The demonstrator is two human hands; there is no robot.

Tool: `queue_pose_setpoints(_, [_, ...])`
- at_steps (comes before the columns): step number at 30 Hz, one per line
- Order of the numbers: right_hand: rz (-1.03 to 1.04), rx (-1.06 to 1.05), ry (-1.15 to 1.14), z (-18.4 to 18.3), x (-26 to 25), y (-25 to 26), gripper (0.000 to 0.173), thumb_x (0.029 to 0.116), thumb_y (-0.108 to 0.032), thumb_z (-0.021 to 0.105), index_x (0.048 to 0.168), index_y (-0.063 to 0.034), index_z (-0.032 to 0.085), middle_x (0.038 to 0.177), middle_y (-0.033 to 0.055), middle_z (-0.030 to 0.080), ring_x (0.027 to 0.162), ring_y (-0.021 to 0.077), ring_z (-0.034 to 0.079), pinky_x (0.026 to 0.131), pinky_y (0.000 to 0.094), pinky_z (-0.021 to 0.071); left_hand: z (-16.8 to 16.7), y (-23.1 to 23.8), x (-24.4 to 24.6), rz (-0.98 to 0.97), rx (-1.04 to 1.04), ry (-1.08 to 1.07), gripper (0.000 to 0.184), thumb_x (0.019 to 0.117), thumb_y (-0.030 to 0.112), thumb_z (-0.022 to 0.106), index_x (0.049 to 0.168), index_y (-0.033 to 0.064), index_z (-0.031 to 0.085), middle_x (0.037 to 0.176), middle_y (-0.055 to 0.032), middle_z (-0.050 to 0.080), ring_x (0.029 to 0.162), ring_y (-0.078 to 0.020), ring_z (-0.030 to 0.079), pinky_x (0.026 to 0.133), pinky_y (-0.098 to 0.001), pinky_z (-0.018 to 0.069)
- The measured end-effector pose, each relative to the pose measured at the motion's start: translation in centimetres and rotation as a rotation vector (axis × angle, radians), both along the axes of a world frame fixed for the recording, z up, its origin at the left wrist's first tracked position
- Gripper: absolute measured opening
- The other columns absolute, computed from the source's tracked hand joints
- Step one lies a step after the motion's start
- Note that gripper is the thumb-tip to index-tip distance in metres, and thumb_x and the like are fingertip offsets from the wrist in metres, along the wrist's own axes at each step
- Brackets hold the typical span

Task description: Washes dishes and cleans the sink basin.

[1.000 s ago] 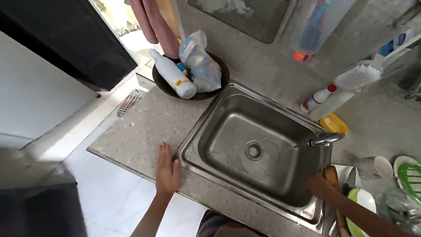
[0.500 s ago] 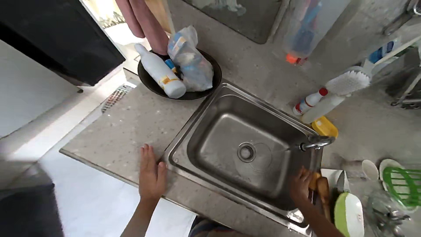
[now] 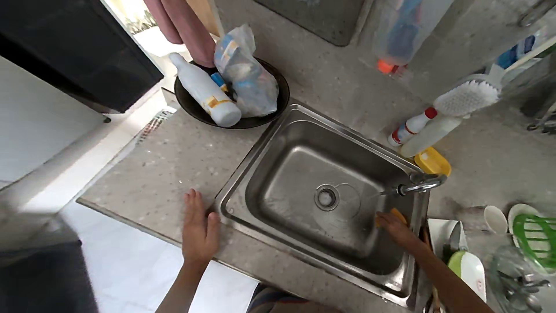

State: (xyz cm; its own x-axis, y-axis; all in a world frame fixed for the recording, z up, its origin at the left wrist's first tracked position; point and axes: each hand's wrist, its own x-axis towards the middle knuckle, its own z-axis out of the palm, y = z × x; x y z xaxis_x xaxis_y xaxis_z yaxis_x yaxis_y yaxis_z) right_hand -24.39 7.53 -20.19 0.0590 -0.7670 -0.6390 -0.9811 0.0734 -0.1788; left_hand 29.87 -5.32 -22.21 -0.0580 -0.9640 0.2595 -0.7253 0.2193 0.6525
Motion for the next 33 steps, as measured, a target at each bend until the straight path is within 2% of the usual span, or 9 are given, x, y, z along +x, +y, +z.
queue_pose_setpoints(6, [0.087,-0.125,-0.107,-0.4,0.2,1.2,0.047,0.0972,0.009,0.05,0.142,-0.0016,0.057,0.152,0.0191,0.05,0.142,0.0393,0.045,0.119,0.0547,0.0324,0.1,0.0,0.2,-0.009,0.033,-0.016,0.085,0.1044,0.057,0.021,0.154,-0.0107,0.032,0.162,-0.0305,0.028,0.154,-0.0445,0.022,0.126,-0.0524,0.018])
queue_pose_setpoints(11, [-0.104,-0.264,-0.296,1.7,2.9,2.5,0.048,0.0889,0.017,0.053,0.136,0.0068,0.058,0.149,0.0237,0.052,0.14,0.0426,0.048,0.117,0.0513,0.038,0.2,0.0,0.1,-0.019,0.024,-0.039,0.08,0.1046,0.051,0.023,0.154,-0.0113,0.033,0.161,-0.0323,0.029,0.153,-0.0463,0.022,0.126,-0.0531,0.0177])
queue_pose_setpoints(14, [-0.204,-0.305,-0.31,1.7,4.0,3.3,0.046,0.0922,0.014,0.049,0.137,0.0064,0.057,0.148,0.0229,0.053,0.14,0.039,0.049,0.117,0.0468,0.0401,0.3,0.0,-0.1,-0.021,0.013,-0.054,0.08,0.1046,0.051,0.023,0.152,-0.0126,0.034,0.16,-0.0335,0.031,0.153,-0.0478,0.023,0.126,-0.0534,0.018])
queue_pose_setpoints(18, [-0.127,-0.032,-0.064,1.9,4.5,3.3,0.049,0.0951,0.01,0.05,0.144,0.0004,0.052,0.15,0.0232,0.05,0.143,0.0406,0.043,0.12,0.053,0.0312,0.4,-0.1,-0.2,-0.038,0.019,-0.066,0.079,0.1043,0.05,0.024,0.152,-0.0129,0.035,0.16,-0.0338,0.03,0.153,-0.0479,0.023,0.126,-0.0533,0.0185])
queue_pose_setpoints(21, [-0.099,-0.018,0.013,2.0,4.9,3.0,0.045,0.0965,0.001,0.053,0.142,-0.0018,0.054,0.145,0.0224,0.055,0.14,0.0386,0.048,0.119,0.06,0.0258,0.0,-0.2,0.2,-0.04,0.04,-0.058,0.08,0.1042,0.051,0.023,0.155,-0.0103,0.032,0.162,-0.0311,0.027,0.154,-0.045,0.02,0.126,-0.0527,0.0165])
queue_pose_setpoints(24, [-0.146,-0.306,0.048,1.2,5.1,4.2,0.037,0.1029,-0.019,0.052,0.129,0.0051,0.062,0.129,0.0267,0.065,0.127,0.0437,0.059,0.113,0.0677,0.0287,0.1,-0.1,0.0,-0.029,0.01,-0.038,0.079,0.1044,0.05,0.025,0.152,-0.013,0.034,0.161,-0.0329,0.03,0.153,-0.0475,0.022,0.126,-0.0535,0.0181])
queue_pose_setpoints(27, [-0.16,-0.609,0.116,-0.1,5.0,4.7,0.032,0.1009,-0.018,0.058,0.11,0.011,0.068,0.104,0.0282,0.072,0.105,0.0482,0.069,0.104,0.0749,0.0365,-0.1,-0.1,0.0,-0.016,0.013,-0.032,0.08,0.1044,0.051,0.026,0.153,-0.0126,0.033,0.161,-0.0331,0.029,0.153,-0.0467,0.021,0.126,-0.0531,0.0179])
queue_pose_setpoints(30, [-0.16,-0.212,0.219,0.8,5.2,3.7,0.035,0.1023,0.0,0.047,0.135,0.0073,0.057,0.128,0.0291,0.064,0.129,0.0465,0.056,0.116,0.0704,0.0219,-0.3,-0.1,0.1,-0.006,0.036,-0.03,0.081,0.1043,0.053,0.025,0.154,-0.0098,0.032,0.162,-0.0308,0.028,0.154,-0.0446,0.021,0.126,-0.0521,0.017])
queue_pose_setpoints(33, [-0.113,0.022,0.293,1.0,5.5,2.6,0.047,0.1007,0.005,0.047,0.147,0.0022,0.048,0.147,0.0267,0.052,0.145,0.0433,0.04,0.12,0.069,0.0124,0.1,-0.1,-0.1,0.006,0.039,-0.034,0.077,0.1052,0.049,0.025,0.153,-0.0104,0.035,0.161,-0.0314,0.03,0.152,-0.0465,0.025,0.125,-0.0534,0.0203])
